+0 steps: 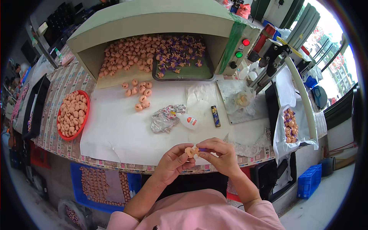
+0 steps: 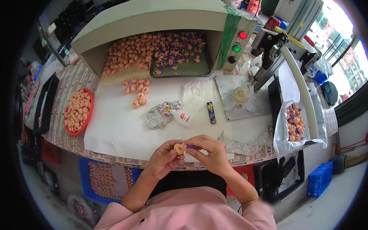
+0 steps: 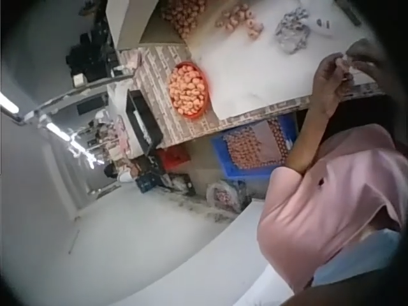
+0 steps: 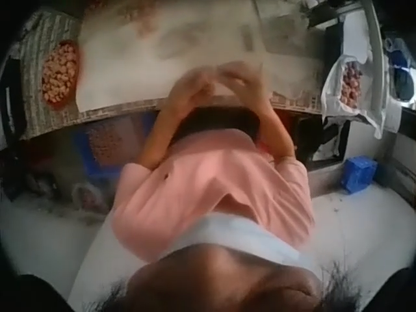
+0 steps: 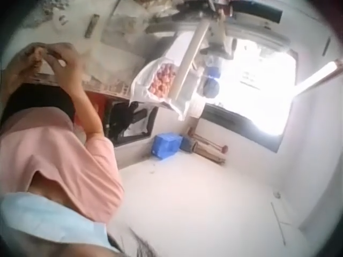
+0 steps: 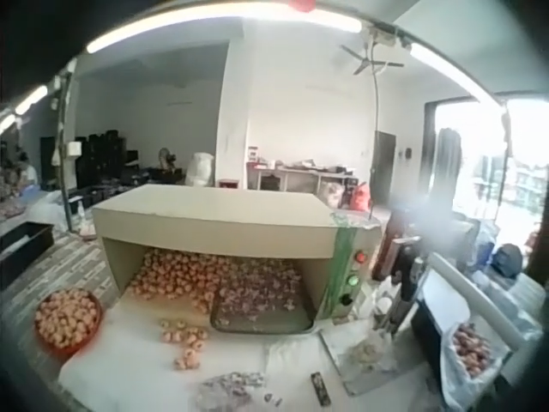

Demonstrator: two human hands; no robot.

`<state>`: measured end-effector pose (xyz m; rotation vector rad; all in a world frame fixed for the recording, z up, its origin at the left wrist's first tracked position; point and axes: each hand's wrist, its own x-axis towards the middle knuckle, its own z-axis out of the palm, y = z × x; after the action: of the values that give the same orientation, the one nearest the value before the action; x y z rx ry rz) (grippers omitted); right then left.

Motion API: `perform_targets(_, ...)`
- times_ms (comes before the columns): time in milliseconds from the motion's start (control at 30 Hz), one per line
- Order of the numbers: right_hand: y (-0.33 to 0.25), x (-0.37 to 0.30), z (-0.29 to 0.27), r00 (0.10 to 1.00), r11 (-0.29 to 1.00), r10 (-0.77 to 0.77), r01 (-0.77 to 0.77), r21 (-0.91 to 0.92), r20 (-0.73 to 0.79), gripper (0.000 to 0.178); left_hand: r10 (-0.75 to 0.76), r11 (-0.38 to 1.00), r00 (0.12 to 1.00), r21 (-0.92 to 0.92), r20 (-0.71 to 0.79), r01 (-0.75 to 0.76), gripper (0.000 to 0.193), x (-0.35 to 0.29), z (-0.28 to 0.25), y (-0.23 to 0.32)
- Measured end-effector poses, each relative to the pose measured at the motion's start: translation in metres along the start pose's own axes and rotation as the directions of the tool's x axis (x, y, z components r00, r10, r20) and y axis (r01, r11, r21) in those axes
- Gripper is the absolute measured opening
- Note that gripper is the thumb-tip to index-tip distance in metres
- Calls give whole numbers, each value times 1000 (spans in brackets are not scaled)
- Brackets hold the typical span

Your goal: Assembling small plastic toy components at a factory workstation using glue and a press machine.

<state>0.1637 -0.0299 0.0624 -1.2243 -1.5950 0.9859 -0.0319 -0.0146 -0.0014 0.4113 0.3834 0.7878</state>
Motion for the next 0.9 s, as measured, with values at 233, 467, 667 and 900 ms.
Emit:
perform_targets(233,10,-20,-13,990,986,-143,142,-90,-11,25,-2,992,999,122,-53,8,32,2,13,-16)
perform_targets(467,17,-31,-27,996,996,-82,83,-35,20,26,-85,994,996,65,-30,87,25,3,17,-25)
perform_targets(667,31,-43,-29,1000,987,1,1,161,-10,23,-92,990,993,102,-77,99,26,4,28,-30)
perform_targets(900,40,-52,-34,996,973,39,-56,224,77,19,-188,972,979,132,-76,197,23,1,30,-32)
